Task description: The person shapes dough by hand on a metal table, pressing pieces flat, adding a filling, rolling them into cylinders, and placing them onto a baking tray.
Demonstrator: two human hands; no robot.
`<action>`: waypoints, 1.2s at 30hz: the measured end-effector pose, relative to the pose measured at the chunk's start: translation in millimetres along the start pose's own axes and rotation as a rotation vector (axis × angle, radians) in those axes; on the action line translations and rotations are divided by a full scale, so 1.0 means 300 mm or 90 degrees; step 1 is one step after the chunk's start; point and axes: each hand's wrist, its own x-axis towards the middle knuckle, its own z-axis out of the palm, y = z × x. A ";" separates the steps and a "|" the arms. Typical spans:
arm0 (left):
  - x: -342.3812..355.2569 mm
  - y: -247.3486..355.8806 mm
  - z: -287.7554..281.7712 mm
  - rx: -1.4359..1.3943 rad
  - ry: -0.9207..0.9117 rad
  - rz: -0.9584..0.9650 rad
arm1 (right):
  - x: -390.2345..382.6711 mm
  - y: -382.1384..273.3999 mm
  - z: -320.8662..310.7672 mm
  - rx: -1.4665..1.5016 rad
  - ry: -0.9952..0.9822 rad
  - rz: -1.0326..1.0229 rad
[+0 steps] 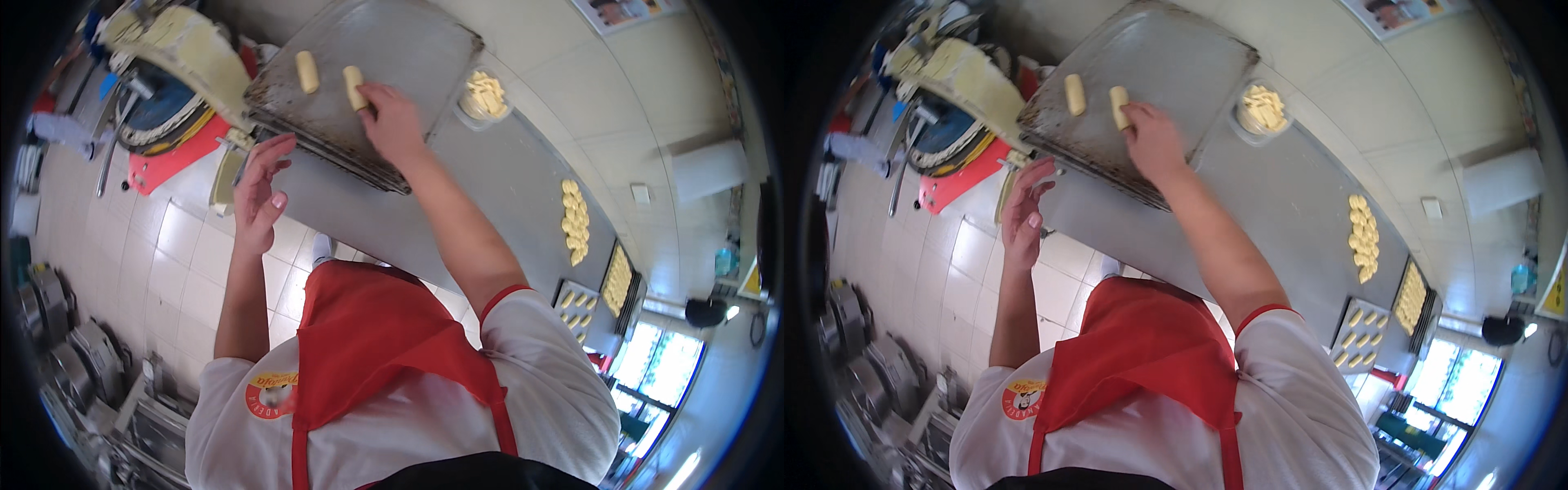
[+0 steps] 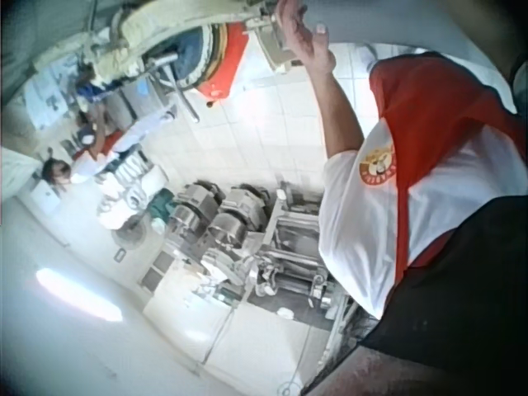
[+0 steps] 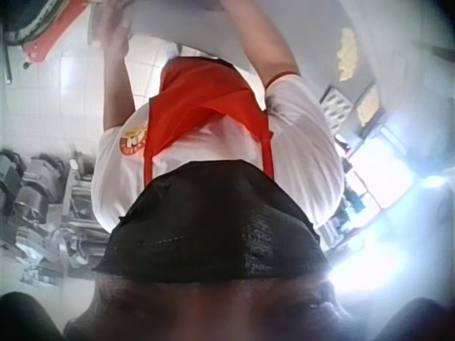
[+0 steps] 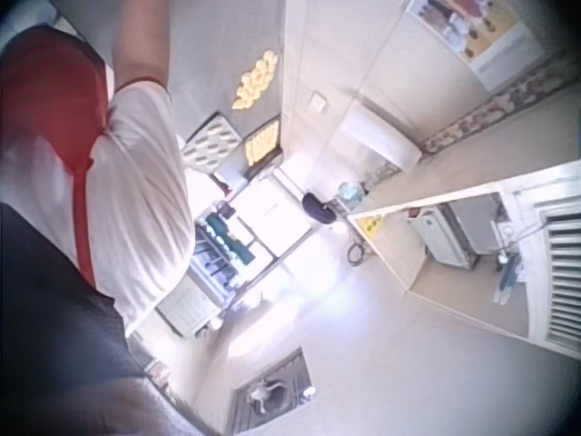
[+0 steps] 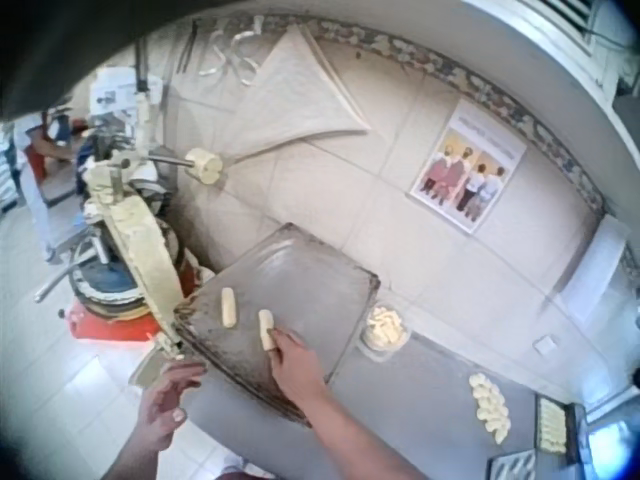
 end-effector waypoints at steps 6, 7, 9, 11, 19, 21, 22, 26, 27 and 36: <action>0.038 -0.069 0.215 0.035 -0.091 0.015 | -0.410 0.063 -0.326 0.003 0.065 0.002; 0.027 -0.071 0.276 0.026 -0.103 0.006 | -0.519 0.151 -0.401 -0.065 0.092 0.068; 0.044 -0.081 0.410 0.016 -0.150 -0.007 | -0.805 0.375 -0.551 -0.178 0.145 0.201; 0.070 -0.090 0.574 0.022 -0.228 -0.018 | -1.119 0.627 -0.719 -0.264 0.196 0.380; 0.150 -0.163 1.349 0.024 -0.416 -0.086 | -1.675 1.286 -1.238 -0.436 0.181 0.653; 0.162 -0.187 1.536 0.021 -0.481 -0.064 | -1.674 1.370 -1.293 -0.446 0.100 0.629; 0.174 -0.196 1.628 0.019 -0.523 -0.041 | -1.679 1.415 -1.318 -0.461 0.066 0.621; 0.150 -0.218 1.858 0.024 -0.598 0.016 | -1.655 1.420 -1.386 -0.415 0.138 0.581; 0.130 -0.227 1.888 0.027 -0.581 -0.063 | -1.647 1.356 -1.387 -0.350 0.221 0.564; -0.132 -0.385 2.013 0.045 -0.369 -0.445 | -1.377 0.491 -1.031 0.274 0.457 0.548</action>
